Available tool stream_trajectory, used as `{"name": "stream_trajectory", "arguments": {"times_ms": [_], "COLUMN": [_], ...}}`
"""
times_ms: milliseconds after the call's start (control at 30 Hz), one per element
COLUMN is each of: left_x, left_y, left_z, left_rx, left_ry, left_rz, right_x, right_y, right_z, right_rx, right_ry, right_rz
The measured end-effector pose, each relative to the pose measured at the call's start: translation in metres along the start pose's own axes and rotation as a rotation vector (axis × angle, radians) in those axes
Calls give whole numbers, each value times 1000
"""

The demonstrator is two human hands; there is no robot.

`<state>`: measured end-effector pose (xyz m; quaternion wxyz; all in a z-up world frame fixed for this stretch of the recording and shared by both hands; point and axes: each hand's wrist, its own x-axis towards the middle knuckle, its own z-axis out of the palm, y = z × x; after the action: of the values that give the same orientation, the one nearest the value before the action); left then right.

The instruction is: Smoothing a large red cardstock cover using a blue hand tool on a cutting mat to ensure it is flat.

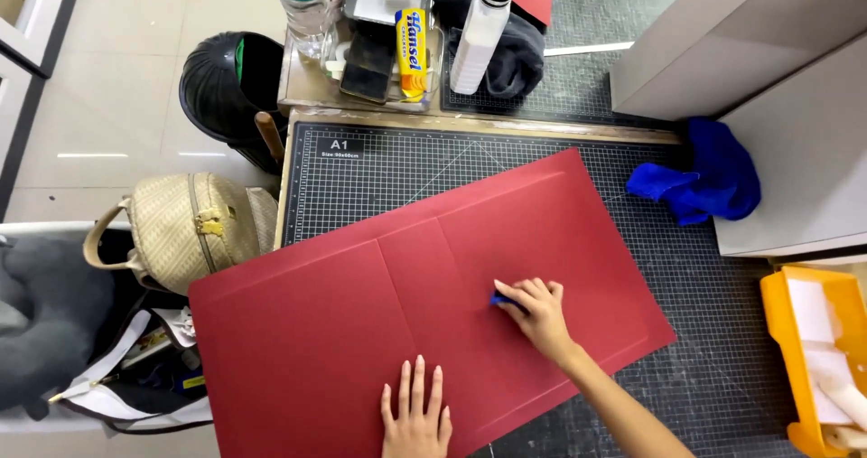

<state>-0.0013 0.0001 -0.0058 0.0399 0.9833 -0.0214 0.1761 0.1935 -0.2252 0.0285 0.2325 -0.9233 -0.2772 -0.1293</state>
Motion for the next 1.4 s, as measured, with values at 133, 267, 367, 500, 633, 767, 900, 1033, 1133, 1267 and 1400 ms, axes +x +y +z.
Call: {"name": "stream_trajectory", "arguments": {"times_ms": [133, 267, 367, 500, 633, 767, 900, 1033, 1133, 1267, 1400], "left_x": [2, 3, 4, 7, 7, 4, 4, 7, 10, 7, 8], "left_y": [1, -1, -2, -2, -2, -2, 0, -1, -2, -1, -2], "left_z": [-6, -8, -8, -10, -14, -15, -16, -21, -21, -22, -21], "left_rx": [14, 9, 4, 13, 26, 5, 0, -44, -42, -56, -42], "left_ry": [-28, 5, -3, 13, -1, -36, -46, -71, -76, -74, -53], "left_rz": [0, 13, 10, 23, 36, 26, 20, 16, 24, 15, 17], "right_x": [38, 27, 19, 78, 59, -47, -35, 44, 32, -22, 24], "right_y": [24, 11, 14, 39, 29, -1, -1, -2, -11, -19, 0], "right_z": [25, 13, 11, 35, 32, 0, 13, 43, 30, 6, 37], "right_rx": [-86, -7, 17, -73, 36, 65, 2, -43, 33, 78, -10], "right_ry": [11, 5, -25, 6, 12, -118, -74, 16, 23, -73, -41], "right_rz": [45, 42, -28, 41, 146, -159, -206, -106, -58, -153, -166]}}
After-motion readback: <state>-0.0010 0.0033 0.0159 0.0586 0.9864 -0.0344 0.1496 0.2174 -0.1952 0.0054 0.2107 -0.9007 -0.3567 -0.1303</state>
